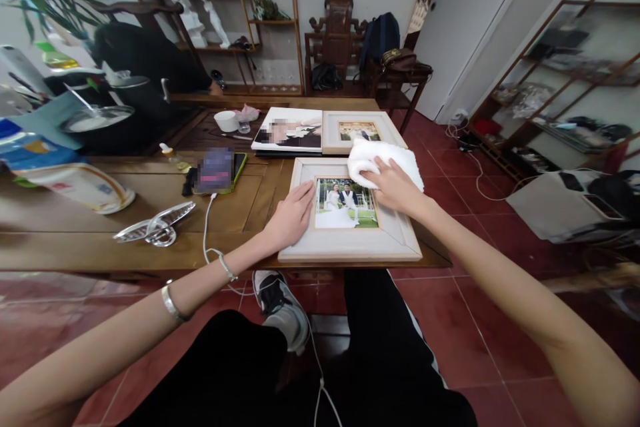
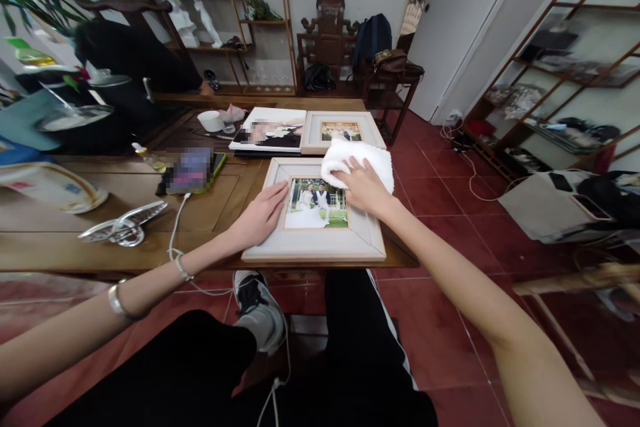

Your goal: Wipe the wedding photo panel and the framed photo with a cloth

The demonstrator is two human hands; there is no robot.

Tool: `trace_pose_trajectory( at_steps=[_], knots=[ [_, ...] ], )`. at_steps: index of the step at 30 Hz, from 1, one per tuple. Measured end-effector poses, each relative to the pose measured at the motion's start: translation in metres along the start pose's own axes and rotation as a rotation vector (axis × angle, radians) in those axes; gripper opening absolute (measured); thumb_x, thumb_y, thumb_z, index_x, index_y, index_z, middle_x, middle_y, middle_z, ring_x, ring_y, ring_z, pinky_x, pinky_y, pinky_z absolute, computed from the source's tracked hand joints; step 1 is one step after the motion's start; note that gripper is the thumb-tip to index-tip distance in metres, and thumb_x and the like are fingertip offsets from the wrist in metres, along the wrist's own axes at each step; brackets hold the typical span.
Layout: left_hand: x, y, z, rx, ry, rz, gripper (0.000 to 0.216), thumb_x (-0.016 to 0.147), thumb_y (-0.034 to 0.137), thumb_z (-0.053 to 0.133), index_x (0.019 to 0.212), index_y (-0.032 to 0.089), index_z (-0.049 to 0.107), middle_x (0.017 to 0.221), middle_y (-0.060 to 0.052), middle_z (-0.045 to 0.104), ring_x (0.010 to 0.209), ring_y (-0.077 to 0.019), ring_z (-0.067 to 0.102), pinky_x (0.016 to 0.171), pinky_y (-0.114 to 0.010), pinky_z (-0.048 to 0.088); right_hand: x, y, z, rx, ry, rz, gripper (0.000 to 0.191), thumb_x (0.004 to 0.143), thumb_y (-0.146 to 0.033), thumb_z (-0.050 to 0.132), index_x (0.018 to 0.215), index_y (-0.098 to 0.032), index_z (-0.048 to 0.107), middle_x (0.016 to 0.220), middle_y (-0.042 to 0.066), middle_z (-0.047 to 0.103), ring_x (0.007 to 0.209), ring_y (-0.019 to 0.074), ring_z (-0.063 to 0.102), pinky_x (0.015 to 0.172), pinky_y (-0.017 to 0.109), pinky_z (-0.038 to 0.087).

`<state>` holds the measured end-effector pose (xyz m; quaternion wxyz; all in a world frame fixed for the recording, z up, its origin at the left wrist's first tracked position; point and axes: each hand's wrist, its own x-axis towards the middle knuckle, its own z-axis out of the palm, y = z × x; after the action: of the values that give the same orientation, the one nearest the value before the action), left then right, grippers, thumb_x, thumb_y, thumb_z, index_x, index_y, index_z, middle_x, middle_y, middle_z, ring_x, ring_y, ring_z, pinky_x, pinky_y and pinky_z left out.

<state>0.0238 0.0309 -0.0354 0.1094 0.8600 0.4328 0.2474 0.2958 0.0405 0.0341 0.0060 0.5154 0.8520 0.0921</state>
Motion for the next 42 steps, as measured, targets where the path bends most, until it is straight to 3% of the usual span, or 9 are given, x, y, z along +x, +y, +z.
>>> trace_pose_trajectory(
  at_steps=[3, 8, 12, 16, 21, 27, 31, 37, 42],
  knots=[
    [0.000, 0.000, 0.001, -0.007, 0.004, -0.004, 0.048, 0.097, 0.024, 0.030, 0.142, 0.012, 0.043, 0.149, -0.017, 0.041, 0.140, -0.0275, 0.036, 0.113, -0.051, 0.035, -0.018, -0.014, -0.013, 0.008, -0.080, -0.073, 0.063, 0.075, -0.004, 0.043, 0.136, -0.016, 0.053, 0.136, 0.016, 0.055, 0.135, 0.0344, 0.040, 0.107, 0.054, 0.031],
    [0.000, 0.002, 0.000, 0.003, -0.003, -0.015, 0.048, 0.096, 0.023, 0.030, 0.141, 0.009, 0.043, 0.149, -0.017, 0.041, 0.140, -0.0274, 0.035, 0.114, -0.050, 0.034, -0.082, -0.060, -0.050, 0.097, -0.271, -0.132, 0.063, 0.073, 0.000, 0.042, 0.132, -0.016, 0.058, 0.138, 0.019, 0.054, 0.134, 0.0382, 0.041, 0.104, 0.058, 0.035],
    [0.000, 0.003, 0.000, 0.003, 0.000, -0.016, 0.048, 0.096, 0.022, 0.030, 0.141, 0.010, 0.043, 0.149, -0.017, 0.041, 0.140, -0.0271, 0.036, 0.114, -0.049, 0.033, -0.112, -0.088, -0.067, 0.206, -0.342, -0.152, 0.070, 0.071, 0.000, 0.043, 0.138, -0.020, 0.052, 0.147, 0.017, 0.046, 0.137, 0.0381, 0.037, 0.106, 0.057, 0.037],
    [0.000, 0.002, -0.001, 0.004, -0.001, -0.002, 0.048, 0.096, 0.022, 0.031, 0.142, 0.011, 0.043, 0.149, -0.017, 0.042, 0.140, -0.0270, 0.036, 0.114, -0.049, 0.034, -0.099, -0.088, -0.051, 0.226, -0.260, -0.086, 0.069, 0.072, -0.001, 0.043, 0.139, -0.017, 0.050, 0.150, 0.019, 0.040, 0.141, 0.0384, 0.030, 0.110, 0.059, 0.031],
    [0.000, 0.001, -0.001, 0.011, -0.008, 0.002, 0.048, 0.097, 0.023, 0.031, 0.141, 0.009, 0.044, 0.149, -0.018, 0.042, 0.140, -0.0277, 0.036, 0.114, -0.049, 0.033, -0.042, -0.045, -0.016, 0.174, -0.097, 0.048, 0.070, 0.073, -0.003, 0.045, 0.142, -0.014, 0.045, 0.156, 0.020, 0.030, 0.144, 0.0395, 0.020, 0.112, 0.059, 0.023],
    [0.000, -0.001, 0.001, -0.004, 0.007, 0.002, 0.048, 0.097, 0.023, 0.032, 0.140, 0.009, 0.045, 0.148, -0.017, 0.043, 0.139, -0.0272, 0.037, 0.114, -0.048, 0.034, 0.010, -0.014, 0.000, 0.093, -0.047, 0.019, 0.067, 0.078, -0.004, 0.044, 0.144, -0.013, 0.042, 0.152, 0.017, 0.039, 0.144, 0.0406, 0.020, 0.112, 0.060, 0.020],
    [0.000, -0.002, 0.002, -0.013, 0.028, 0.004, 0.048, 0.097, 0.023, 0.032, 0.139, 0.006, 0.046, 0.147, -0.018, 0.044, 0.139, -0.0269, 0.037, 0.114, -0.046, 0.035, -0.010, -0.033, -0.010, 0.065, -0.121, -0.071, 0.064, 0.077, -0.003, 0.044, 0.141, -0.013, 0.047, 0.150, 0.018, 0.041, 0.142, 0.0410, 0.024, 0.110, 0.062, 0.020],
    [0.000, -0.001, 0.003, -0.021, 0.037, -0.001, 0.048, 0.097, 0.022, 0.031, 0.140, 0.007, 0.045, 0.147, -0.018, 0.044, 0.138, -0.0276, 0.038, 0.113, -0.049, 0.036, -0.079, -0.069, -0.058, 0.174, -0.300, -0.229, 0.064, 0.076, -0.001, 0.043, 0.137, -0.015, 0.052, 0.137, 0.020, 0.053, 0.137, 0.0357, 0.037, 0.107, 0.056, 0.033],
    [0.000, -0.002, 0.003, -0.018, 0.035, 0.012, 0.048, 0.096, 0.022, 0.032, 0.140, 0.007, 0.045, 0.147, -0.019, 0.044, 0.138, -0.0277, 0.038, 0.113, -0.048, 0.036, -0.107, -0.094, -0.069, 0.215, -0.353, -0.225, 0.064, 0.075, -0.002, 0.044, 0.136, -0.016, 0.053, 0.149, 0.020, 0.041, 0.138, 0.0412, 0.033, 0.106, 0.061, 0.033]
  ],
)
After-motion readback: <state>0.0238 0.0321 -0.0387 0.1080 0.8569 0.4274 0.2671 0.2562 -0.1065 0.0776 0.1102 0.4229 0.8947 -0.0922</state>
